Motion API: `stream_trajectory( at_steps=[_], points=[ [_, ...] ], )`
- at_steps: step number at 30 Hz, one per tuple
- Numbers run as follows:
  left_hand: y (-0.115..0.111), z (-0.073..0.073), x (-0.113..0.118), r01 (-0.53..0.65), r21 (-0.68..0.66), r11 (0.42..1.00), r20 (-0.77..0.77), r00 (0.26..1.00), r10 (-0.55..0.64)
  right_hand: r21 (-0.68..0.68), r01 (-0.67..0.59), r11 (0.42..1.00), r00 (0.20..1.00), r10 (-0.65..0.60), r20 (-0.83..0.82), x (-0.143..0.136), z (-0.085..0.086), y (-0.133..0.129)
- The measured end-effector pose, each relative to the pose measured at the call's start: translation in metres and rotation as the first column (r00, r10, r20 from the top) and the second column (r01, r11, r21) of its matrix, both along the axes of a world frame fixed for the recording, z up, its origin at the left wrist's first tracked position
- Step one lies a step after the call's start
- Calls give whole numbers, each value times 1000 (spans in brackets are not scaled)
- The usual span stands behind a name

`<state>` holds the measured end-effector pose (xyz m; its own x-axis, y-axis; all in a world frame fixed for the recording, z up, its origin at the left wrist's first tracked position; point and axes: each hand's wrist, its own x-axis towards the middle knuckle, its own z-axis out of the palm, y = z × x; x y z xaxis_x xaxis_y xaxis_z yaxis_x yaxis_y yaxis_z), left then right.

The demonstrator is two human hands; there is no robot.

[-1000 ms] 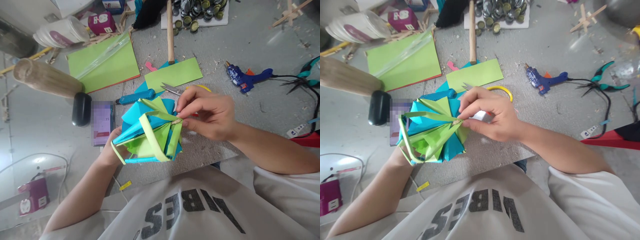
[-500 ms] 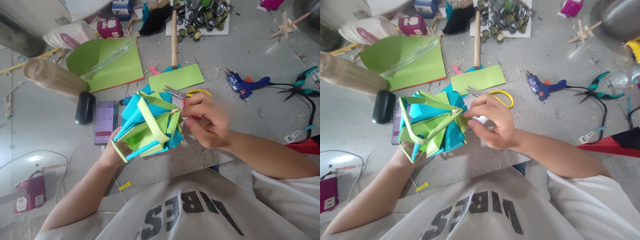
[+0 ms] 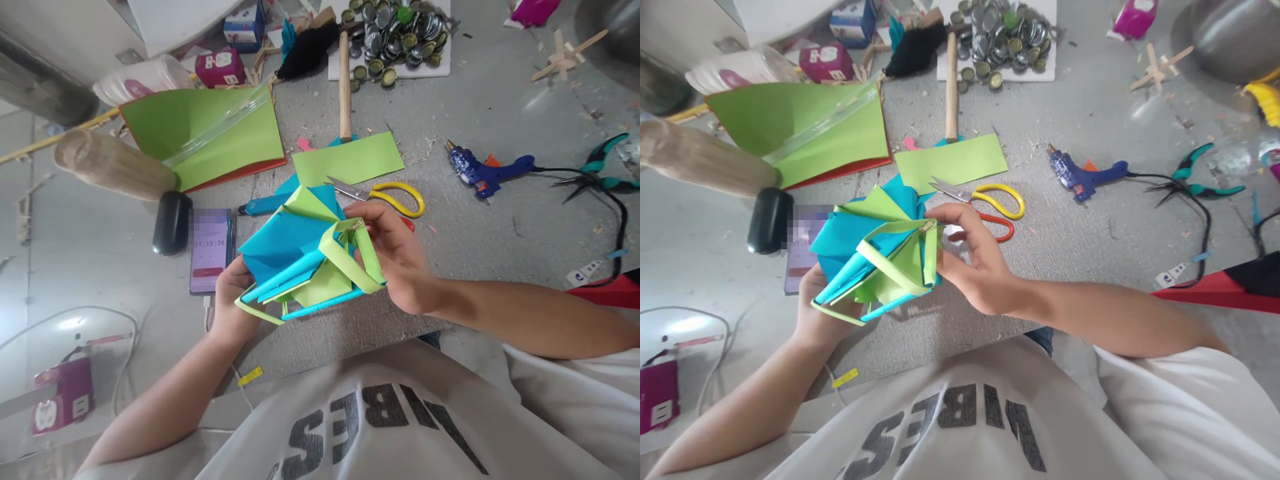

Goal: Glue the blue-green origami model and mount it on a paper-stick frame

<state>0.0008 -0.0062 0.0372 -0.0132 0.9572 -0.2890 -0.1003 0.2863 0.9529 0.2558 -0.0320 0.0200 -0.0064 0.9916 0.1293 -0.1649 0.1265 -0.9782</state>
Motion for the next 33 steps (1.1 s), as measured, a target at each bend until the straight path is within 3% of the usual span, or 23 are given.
stream_trajectory(
  at_steps=[4, 15, 24, 33],
  points=[
    [-5, -4, -8, 67, 135, 989, -104, 993, -53, -68, -54, 996, 986, 42, -164, -3, 3, 3],
    [-1, 7, -4, 137, 351, 926, -283, 958, -35, -44, -93, 995, 958, 77, -276, -4, 7, 4],
    [-5, 4, -7, 79, 253, 964, -344, 939, 14, -33, 29, 999, 981, -34, -188, -4, 0, 3],
    [-4, 1, -13, 138, 338, 931, -465, 884, 38, -54, 6, 999, 978, -17, -206, -4, 4, 4]
  ],
)
